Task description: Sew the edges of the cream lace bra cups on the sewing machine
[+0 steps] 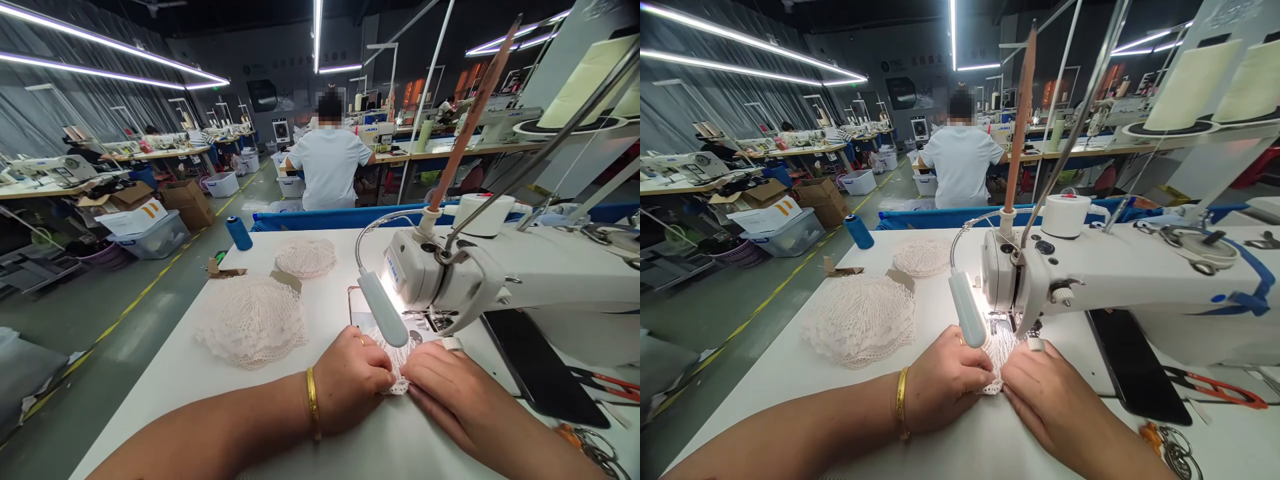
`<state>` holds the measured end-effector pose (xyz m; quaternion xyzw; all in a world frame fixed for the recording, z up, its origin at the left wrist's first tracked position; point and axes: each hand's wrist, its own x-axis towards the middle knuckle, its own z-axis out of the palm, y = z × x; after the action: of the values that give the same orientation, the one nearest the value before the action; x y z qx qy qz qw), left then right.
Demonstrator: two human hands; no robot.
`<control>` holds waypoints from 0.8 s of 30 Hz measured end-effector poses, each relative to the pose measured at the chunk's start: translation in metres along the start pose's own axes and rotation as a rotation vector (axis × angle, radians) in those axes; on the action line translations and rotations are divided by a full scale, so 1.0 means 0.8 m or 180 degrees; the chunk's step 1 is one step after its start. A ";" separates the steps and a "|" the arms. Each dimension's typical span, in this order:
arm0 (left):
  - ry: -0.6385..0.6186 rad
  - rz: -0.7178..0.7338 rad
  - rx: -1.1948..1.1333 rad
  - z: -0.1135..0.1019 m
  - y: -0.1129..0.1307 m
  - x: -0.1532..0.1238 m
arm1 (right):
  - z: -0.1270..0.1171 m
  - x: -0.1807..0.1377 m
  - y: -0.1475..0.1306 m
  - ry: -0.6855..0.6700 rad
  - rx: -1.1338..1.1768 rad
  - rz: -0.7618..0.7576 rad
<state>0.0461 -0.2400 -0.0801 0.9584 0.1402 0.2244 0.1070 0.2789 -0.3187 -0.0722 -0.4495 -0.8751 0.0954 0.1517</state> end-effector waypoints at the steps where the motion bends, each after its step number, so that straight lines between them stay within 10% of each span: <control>1: 0.0033 -0.0013 0.0002 0.000 0.000 0.001 | 0.001 0.001 0.001 0.0026 -0.0004 0.0014; 24: -0.0063 -0.0696 -0.0732 -0.004 -0.032 0.033 | 0.029 0.020 0.023 0.1010 -0.0209 0.0165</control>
<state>0.0618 -0.2071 -0.0740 0.9210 0.2160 0.2165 0.2411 0.2756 -0.2957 -0.0963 -0.4861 -0.8309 -0.0015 0.2707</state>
